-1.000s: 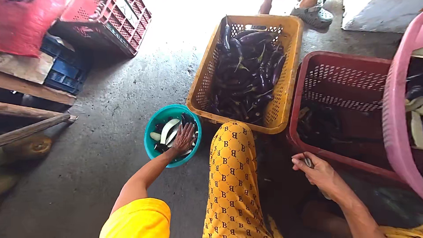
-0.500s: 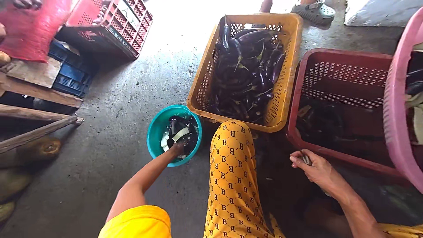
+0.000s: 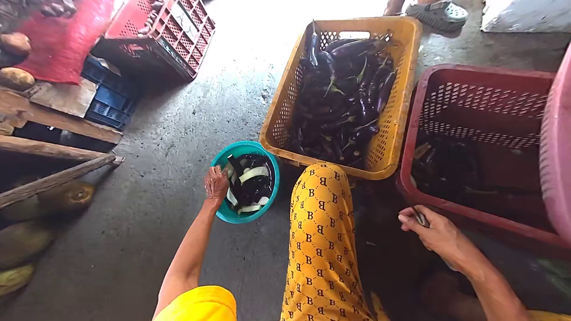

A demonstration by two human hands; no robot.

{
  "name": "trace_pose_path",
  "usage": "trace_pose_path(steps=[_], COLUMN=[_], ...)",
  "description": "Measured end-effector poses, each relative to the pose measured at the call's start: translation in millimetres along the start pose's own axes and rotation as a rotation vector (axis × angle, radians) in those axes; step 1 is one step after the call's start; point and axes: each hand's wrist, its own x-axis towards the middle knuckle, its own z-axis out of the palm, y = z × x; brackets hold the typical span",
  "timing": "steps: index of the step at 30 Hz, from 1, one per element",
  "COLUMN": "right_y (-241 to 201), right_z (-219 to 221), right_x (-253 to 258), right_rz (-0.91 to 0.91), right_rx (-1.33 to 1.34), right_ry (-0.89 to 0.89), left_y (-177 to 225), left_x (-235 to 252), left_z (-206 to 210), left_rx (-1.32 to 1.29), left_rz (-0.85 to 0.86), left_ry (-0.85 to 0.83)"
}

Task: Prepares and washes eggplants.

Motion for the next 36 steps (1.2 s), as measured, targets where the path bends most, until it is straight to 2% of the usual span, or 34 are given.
trace_pose_path(steps=[3,6,9,14,16,18,19,21,22,24,26,28,29,34,36], right_y=[1.7,4.9,6.6,7.5,7.9,9.2,10.0,10.3,10.4,10.3,9.4,8.8,8.3,3.5,1.6], right_z=[1.9,2.7,5.3,8.2,7.9,7.1,6.6,5.4,5.7,5.8,4.9,3.8,3.3,3.1,3.9], right_x=[2.1,5.3,8.4,10.6,11.7,11.8,11.8,12.5,13.0,12.6,11.9,11.1,10.4,7.9,7.5], right_rz=[0.021,0.036,0.048,0.069,0.089,0.105,0.11,0.125,0.13,0.129,0.109,0.085,0.077,0.053,0.044], right_rx=[0.01,0.016,0.022,0.033,0.036,0.046,0.054,0.066,0.072,0.084,0.09,0.096,0.102,0.115,0.112], right_ry=[-0.001,-0.001,-0.012,-0.029,-0.037,-0.033,-0.028,-0.025,-0.027,-0.032,-0.038,-0.033,-0.028,-0.037,-0.043], left_y=[1.7,12.9,16.8,2.8,3.7,9.7,10.8,19.8,21.8,24.7,7.2,-1.6,-4.2,10.6,18.8], left_x=[1.0,2.7,10.4,25.2,19.9,-8.6,-26.1,-43.1,-42.9,-25.4,3.1,9.6,12.0,9.1,2.0], left_z=[22.8,39.8,52.2,65.3,63.1,49.0,45.7,35.7,32.8,25.2,47.2,43.5,37.3,-10.8,-25.7], left_rx=[0.045,-0.017,-0.058,-0.522,-0.669,-0.835,-0.942,-1.019,-1.002,-0.888,-1.029,-1.263,-1.293,-1.182,-1.075], left_rz=[0.059,-0.037,-0.099,-0.258,-0.375,-0.446,-0.48,-0.528,-0.511,-0.368,-0.234,-0.251,-0.268,-0.36,-0.291], left_ry=[0.001,0.009,-0.11,-0.396,-0.468,-0.444,-0.379,-0.314,-0.314,-0.373,-0.341,-0.381,-0.425,-0.613,-0.619])
